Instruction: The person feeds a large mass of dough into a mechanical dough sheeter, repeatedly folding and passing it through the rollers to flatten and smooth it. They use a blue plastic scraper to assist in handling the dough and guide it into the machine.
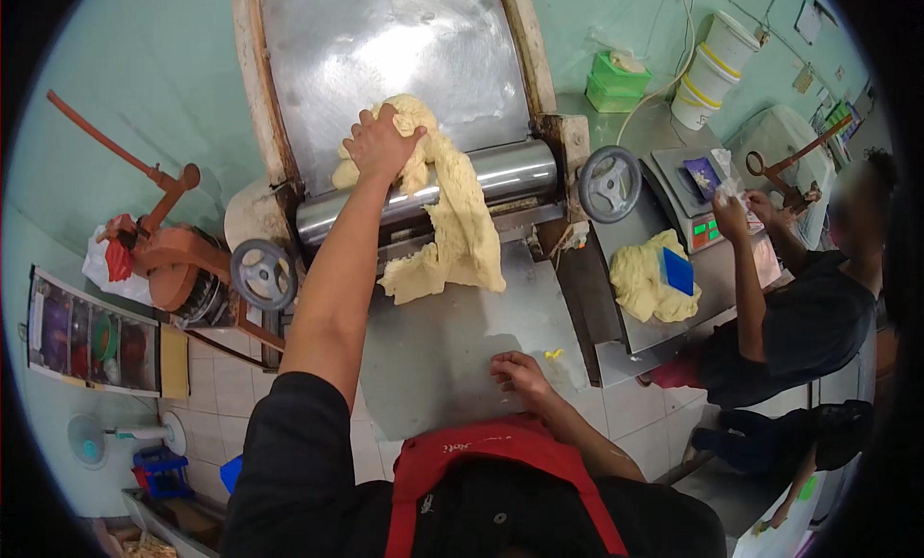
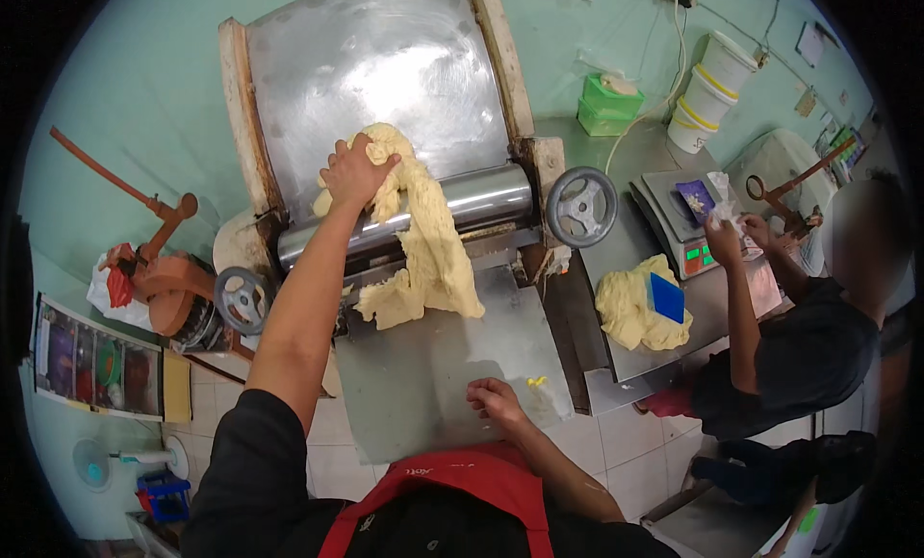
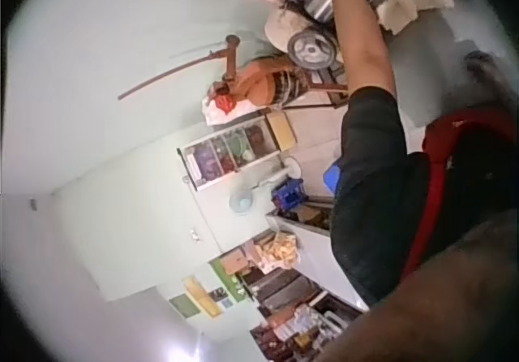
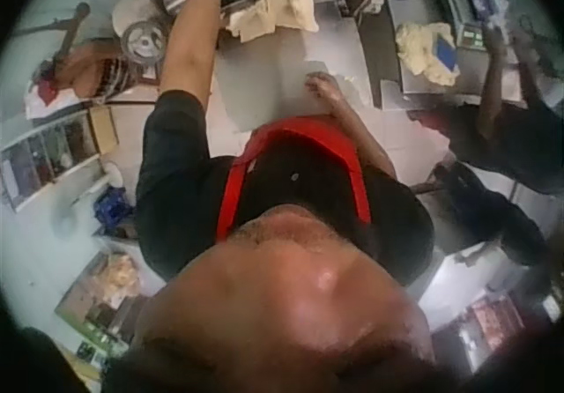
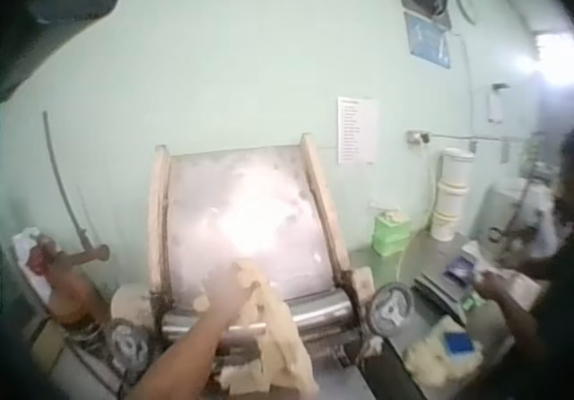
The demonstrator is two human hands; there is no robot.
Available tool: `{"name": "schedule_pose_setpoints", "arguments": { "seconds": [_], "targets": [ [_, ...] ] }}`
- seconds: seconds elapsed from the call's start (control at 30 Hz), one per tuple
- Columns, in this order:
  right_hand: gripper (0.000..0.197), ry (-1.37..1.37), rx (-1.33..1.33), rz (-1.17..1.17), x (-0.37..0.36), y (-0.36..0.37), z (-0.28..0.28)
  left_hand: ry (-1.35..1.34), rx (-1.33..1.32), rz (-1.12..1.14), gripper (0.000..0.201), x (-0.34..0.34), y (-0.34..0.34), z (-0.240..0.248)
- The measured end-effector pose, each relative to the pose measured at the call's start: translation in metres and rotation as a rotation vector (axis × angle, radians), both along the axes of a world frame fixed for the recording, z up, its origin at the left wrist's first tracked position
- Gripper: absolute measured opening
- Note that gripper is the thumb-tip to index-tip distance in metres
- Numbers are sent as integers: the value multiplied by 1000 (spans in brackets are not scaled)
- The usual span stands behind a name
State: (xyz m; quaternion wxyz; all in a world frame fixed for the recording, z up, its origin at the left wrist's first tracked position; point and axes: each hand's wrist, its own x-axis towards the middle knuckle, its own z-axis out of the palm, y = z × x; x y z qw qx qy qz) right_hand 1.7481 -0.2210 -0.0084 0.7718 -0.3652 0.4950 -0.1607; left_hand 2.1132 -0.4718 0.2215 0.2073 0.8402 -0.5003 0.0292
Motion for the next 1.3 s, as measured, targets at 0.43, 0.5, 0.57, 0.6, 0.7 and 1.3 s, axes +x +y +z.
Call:
{"name": "schedule_pose_setpoints", "arguments": {
  "seconds": [0.43,0.5,0.57,0.6,0.7,1.3],
  "targets": [
    [32,-23,19,-54,-12,-144,-76,754,-524,-56,57,-65,269,-201],
    [38,72,-27,-75,13,-190,-40,1258,-545,281,55,-56,266,-252],
    [43,73,-30,-40,19,-231,-41,1413,-484,376,69,-51,239,-249],
    [46,21,-12,2,13,-262,-66,1577,-457,325,74,-46,219,-247],
    [59,-185,-65,178,27,-315,-109,2181,-385,51,84,-20,170,-262],
    [66,-586,351,77,46,-94,-20,1464,-47,52,32,-55,281,-257]
  ]
}}
